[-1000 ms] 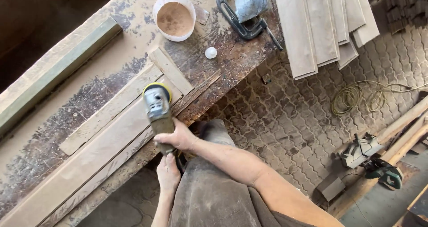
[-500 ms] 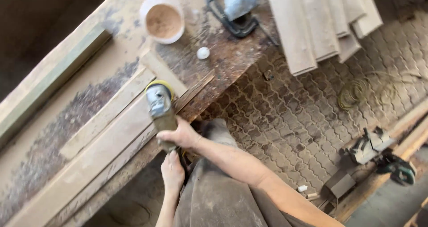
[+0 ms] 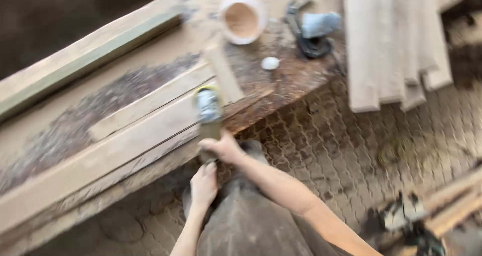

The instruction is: Sanding wooden boards using an angle grinder and applying wood glue.

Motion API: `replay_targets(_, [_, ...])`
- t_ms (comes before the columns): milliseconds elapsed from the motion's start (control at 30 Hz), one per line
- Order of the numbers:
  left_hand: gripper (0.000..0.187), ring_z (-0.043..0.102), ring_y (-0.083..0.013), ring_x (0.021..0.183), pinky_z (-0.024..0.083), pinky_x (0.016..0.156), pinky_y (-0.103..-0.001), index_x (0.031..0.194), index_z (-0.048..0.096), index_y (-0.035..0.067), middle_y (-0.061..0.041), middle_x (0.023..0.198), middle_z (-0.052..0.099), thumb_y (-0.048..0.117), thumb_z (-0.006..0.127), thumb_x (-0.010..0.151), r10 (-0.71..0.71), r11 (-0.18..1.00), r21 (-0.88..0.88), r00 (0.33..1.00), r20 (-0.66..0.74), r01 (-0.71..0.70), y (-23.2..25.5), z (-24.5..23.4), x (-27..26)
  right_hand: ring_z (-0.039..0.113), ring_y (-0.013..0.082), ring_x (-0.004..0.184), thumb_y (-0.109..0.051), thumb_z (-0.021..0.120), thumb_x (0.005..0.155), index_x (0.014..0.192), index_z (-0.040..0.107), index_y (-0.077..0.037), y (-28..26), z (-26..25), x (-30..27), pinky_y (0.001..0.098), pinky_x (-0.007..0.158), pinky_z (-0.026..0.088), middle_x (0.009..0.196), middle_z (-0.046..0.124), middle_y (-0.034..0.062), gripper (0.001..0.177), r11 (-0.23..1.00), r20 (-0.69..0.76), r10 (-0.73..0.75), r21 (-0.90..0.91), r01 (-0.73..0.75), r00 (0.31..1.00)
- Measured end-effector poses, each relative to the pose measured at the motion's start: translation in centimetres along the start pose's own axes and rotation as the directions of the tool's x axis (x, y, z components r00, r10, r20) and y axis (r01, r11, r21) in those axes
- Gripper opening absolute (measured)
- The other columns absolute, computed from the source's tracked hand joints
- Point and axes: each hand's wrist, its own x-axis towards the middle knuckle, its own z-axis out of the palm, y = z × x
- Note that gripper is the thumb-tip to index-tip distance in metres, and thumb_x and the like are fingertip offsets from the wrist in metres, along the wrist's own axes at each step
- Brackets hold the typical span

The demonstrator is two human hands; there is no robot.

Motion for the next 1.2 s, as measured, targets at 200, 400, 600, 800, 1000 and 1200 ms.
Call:
replay_targets(200, [0.051,0.069,-0.0419,0.085,0.053,0.071,-0.043,0.106,0.073,0.003,-0.025,0.086,0.072,0.050,0.054,0.104,-0.331,0.855,-0.419,0.944,0.014,0.306,2.6,-6.1,0.9,0.070,0.0194,0.081,-0.024,0.072,0.089,0.109,0.061,0.000,-1.3,4.1,1.4,0.0349,0.075,0.059,0.090,0.071,0.0103,0.034,0.966,0.099,-0.054,0.255,0.027,0.994])
replay_targets(400, [0.058,0.065,-0.0198,0.050,0.052,0.052,-0.037,0.097,0.067,-0.002,-0.010,0.066,0.064,0.054,0.051,0.097,-0.671,0.461,-0.680,0.726,0.153,0.570,-7.5,-9.7,-7.4,0.069,0.0201,0.092,-0.034,0.080,0.080,0.121,0.058,-0.001,3.0,18.2,2.9,0.0364,0.082,0.060,0.104,0.069,0.0111,0.057,0.993,0.283,0.013,-0.116,0.021,0.959])
replay_targets(600, [0.070,0.066,-0.0251,0.052,0.055,0.054,-0.039,0.085,0.063,-0.006,-0.016,0.065,0.064,0.057,0.039,0.106,-0.788,0.325,-0.793,0.612,0.074,0.515,-19.1,-13.7,-14.2,0.070,0.0284,0.110,-0.059,0.084,0.067,0.132,0.056,0.004,7.1,33.0,4.2,0.0387,0.097,0.055,0.118,0.071,0.0194,0.095,0.906,0.319,0.129,-0.423,0.019,0.939])
replay_targets(800, [0.076,0.064,-0.0288,0.051,0.053,0.050,-0.042,0.091,0.060,-0.009,-0.017,0.069,0.064,0.061,0.035,0.106,-0.811,0.211,-0.864,0.575,0.106,0.457,-22.6,-14.2,-15.7,0.068,0.0416,0.114,-0.069,0.081,0.068,0.136,0.047,0.019,9.4,35.8,4.9,0.0434,0.100,0.054,0.122,0.066,0.0352,0.117,0.833,0.322,0.203,-0.553,0.009,0.925])
replay_targets(1000, [0.071,0.061,-0.0282,0.047,0.050,0.046,-0.041,0.093,0.062,-0.008,-0.017,0.068,0.063,0.059,0.039,0.102,-0.751,0.296,-0.820,0.650,0.116,0.489,-17.1,-10.8,-12.6,0.067,0.0363,0.117,-0.066,0.079,0.069,0.135,0.051,0.015,5.5,26.8,2.7,0.0412,0.102,0.052,0.123,0.068,0.0310,0.108,0.893,0.234,0.137,-0.449,-0.018,0.962])
replay_targets(1200, [0.068,0.061,-0.0260,0.045,0.050,0.047,-0.038,0.085,0.063,-0.007,-0.017,0.057,0.061,0.054,0.040,0.105,-0.587,0.478,-0.704,0.787,0.189,0.525,-13.1,-5.7,-8.1,0.066,0.0262,0.115,-0.053,0.083,0.074,0.135,0.053,0.007,4.0,16.3,1.2,0.0374,0.101,0.051,0.122,0.069,0.0214,0.091,0.973,0.093,0.012,-0.229,0.010,0.996])
